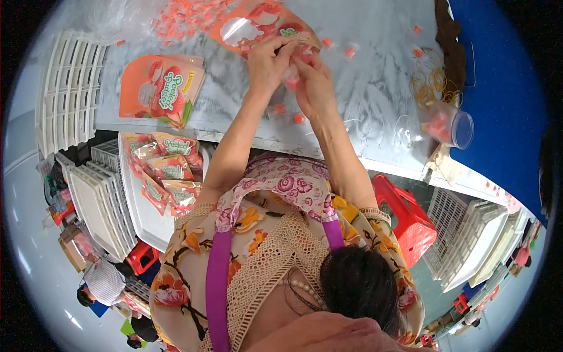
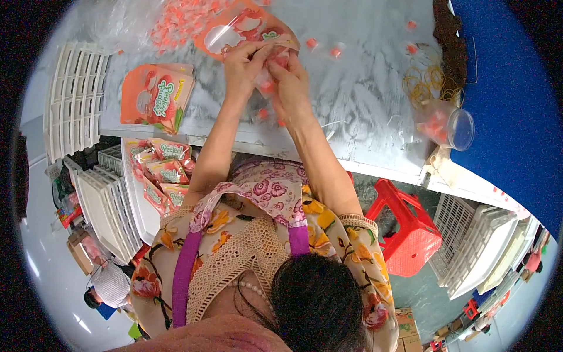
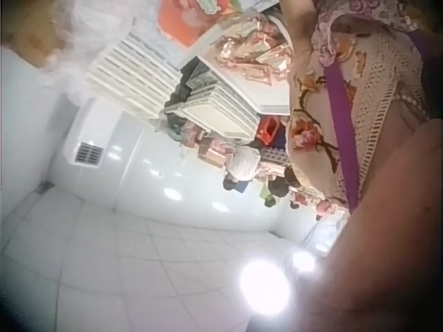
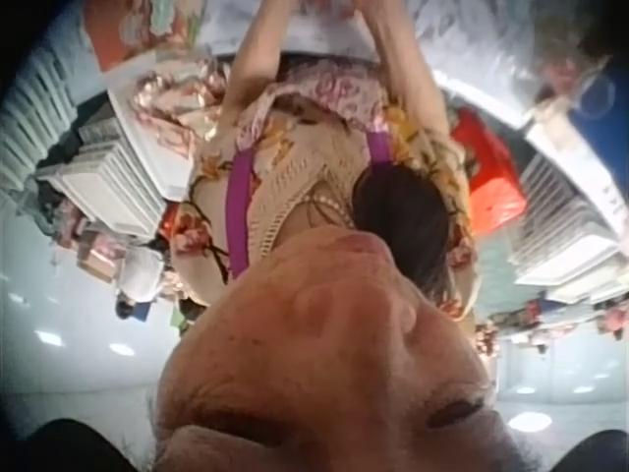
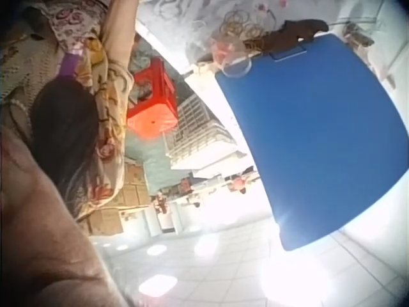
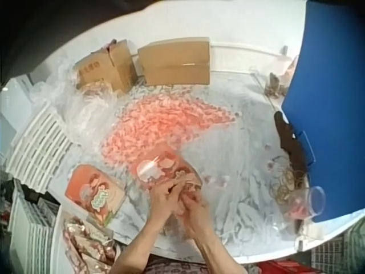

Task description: Packing small pink candies into plastic pouches.

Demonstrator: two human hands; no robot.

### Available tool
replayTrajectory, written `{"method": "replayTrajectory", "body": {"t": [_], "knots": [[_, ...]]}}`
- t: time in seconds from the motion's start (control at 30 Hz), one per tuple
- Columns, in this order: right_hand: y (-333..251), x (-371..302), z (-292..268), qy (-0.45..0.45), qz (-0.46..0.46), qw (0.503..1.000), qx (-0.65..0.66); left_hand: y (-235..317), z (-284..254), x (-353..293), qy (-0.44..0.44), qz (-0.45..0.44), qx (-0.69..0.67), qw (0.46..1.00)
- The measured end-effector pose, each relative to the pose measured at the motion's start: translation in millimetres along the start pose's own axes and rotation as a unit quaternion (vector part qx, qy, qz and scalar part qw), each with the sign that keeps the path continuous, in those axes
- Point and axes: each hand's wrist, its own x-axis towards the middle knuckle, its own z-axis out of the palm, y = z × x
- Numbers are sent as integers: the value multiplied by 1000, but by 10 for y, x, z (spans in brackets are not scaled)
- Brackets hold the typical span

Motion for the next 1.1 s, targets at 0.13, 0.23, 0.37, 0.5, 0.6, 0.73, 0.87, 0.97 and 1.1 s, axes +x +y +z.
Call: {"method": "replayTrajectory", "body": {"t": [0.13, 0.23, 0.37, 0.5, 0.6, 0.73, 0.87, 0.97, 1.1], "knots": [[59, 314, -131, 57, -48, 987, -143, 104, -20, 37, -27, -27, 4, 999], [-63, 417, -16, 79, -112, 890, -435, 194, -9, 63, 25, 93, 36, 995], [-131, 496, 48, 30, -358, 721, -592, 267, 46, 120, 57, 140, 37, 988], [-384, 433, 156, -56, -250, 718, -648, 347, -79, 161, 78, 35, 16, 996], [-698, 146, 481, -116, -291, 713, -627, 465, -211, 205, 101, 53, 60, 992], [-797, 143, 555, -182, -397, 696, -570, 541, -231, 254, 49, 32, 102, 993], [-910, 393, 68, -209, -402, 741, -496, 534, -508, 301, 84, -35, 35, 995], [-871, 644, -530, -11, -377, 655, -655, 509, -760, 319, 96, -49, -14, 994], [-492, 663, -918, -54, -314, 453, -833, 469, -936, 330, 117, -44, -75, 989]]}}
